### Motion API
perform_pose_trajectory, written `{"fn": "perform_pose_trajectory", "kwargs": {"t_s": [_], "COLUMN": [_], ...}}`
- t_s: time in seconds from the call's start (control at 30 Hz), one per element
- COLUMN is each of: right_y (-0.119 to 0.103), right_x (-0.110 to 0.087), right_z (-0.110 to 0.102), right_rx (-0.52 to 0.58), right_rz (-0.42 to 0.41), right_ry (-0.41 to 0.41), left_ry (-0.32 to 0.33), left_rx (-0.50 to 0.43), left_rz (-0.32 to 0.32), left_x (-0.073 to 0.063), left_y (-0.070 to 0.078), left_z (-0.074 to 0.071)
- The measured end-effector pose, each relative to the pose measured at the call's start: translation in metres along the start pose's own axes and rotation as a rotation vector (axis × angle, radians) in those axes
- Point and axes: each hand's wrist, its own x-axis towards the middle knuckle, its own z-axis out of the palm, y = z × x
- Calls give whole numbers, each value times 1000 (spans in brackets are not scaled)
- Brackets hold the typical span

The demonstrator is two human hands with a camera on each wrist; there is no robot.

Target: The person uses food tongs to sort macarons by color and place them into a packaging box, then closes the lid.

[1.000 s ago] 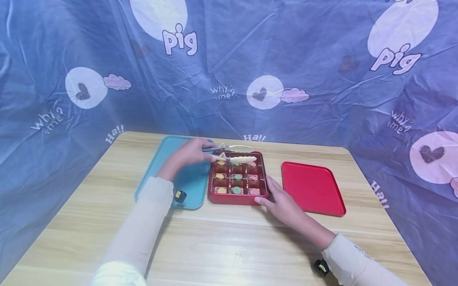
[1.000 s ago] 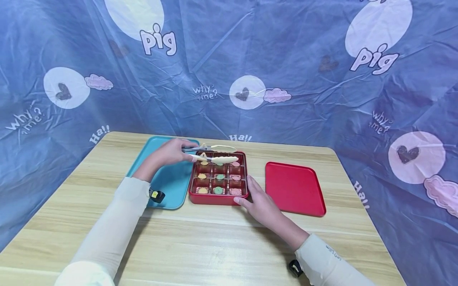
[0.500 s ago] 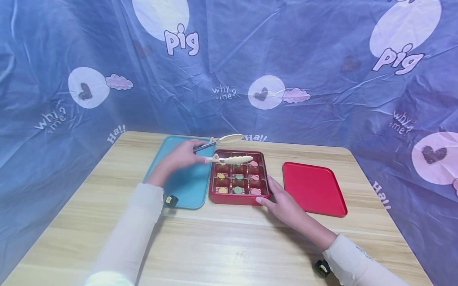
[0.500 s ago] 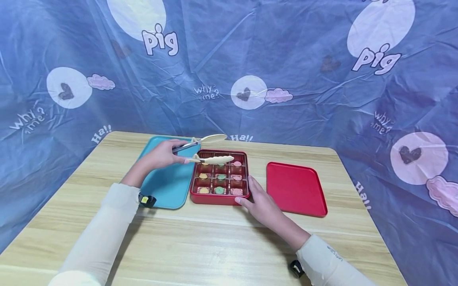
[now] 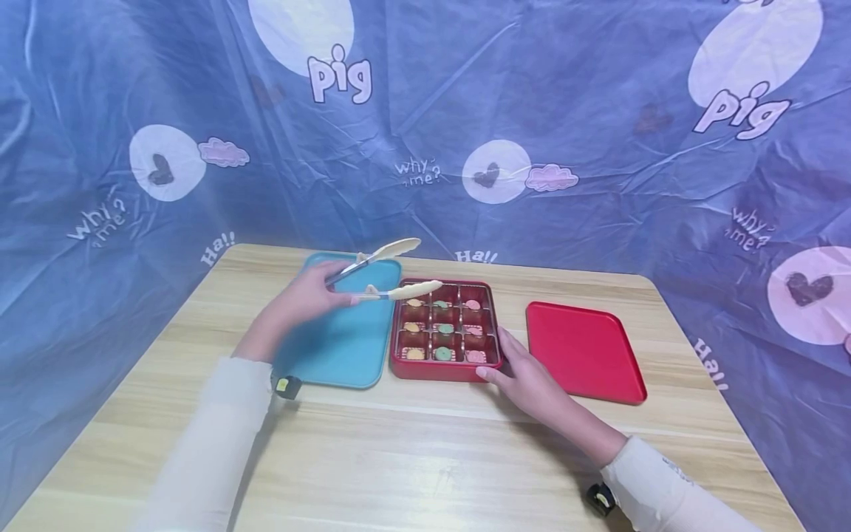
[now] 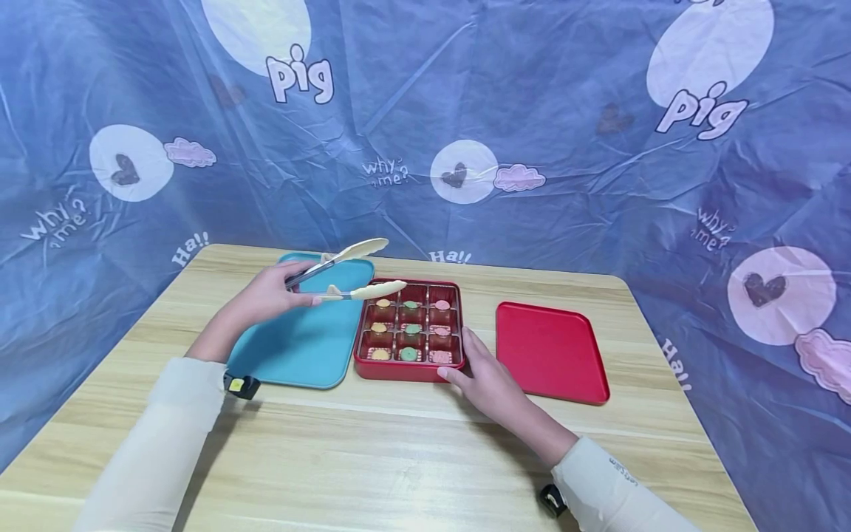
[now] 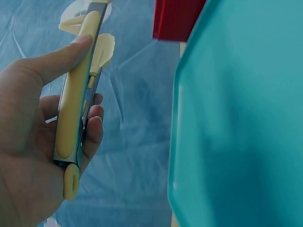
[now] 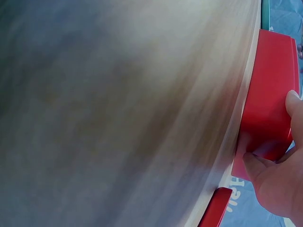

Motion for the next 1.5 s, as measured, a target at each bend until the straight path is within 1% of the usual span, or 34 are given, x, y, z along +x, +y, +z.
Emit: {"fn": "perform_pose_trajectory", "kwargs": {"t_s": [0.07,0.23,0.4,0.5,0.57,0.73,0.83,0.93,1.03,1.3,1.43,1.5], "right_y": [0,0,-1,-1,0,1,1,2,2,2,2,1], "right_x": [0,0,0,0,1,1,1,2,2,3,2,2], "right_z": [0,0,0,0,0,0,0,1,1,3,3,3], "right_rx": [2,-1,-1,-3,-1,5,4,4,5,3,4,6], "right_rz": [1,2,9,11,10,4,1,5,7,11,15,16], "right_ry": [-1,-4,-6,-7,-6,-5,-5,-5,-4,-3,-4,-5], "left_ry": [17,61,89,118,130,175,215,246,256,295,292,279], "left_rx": [-3,34,25,20,1,-7,32,58,83,106,117,91], "left_rz": [-18,-77,-120,-149,-175,-201,-222,-242,-265,-314,-337,-362], "left_x": [-6,-22,-40,-52,-60,-76,-84,-90,-94,-100,-102,-104], "left_y": [-9,-31,-49,-60,-67,-86,-96,-104,-112,-129,-136,-138], "left_z": [-5,-17,-30,-37,-42,-51,-55,-57,-59,-59,-58,-58]}}
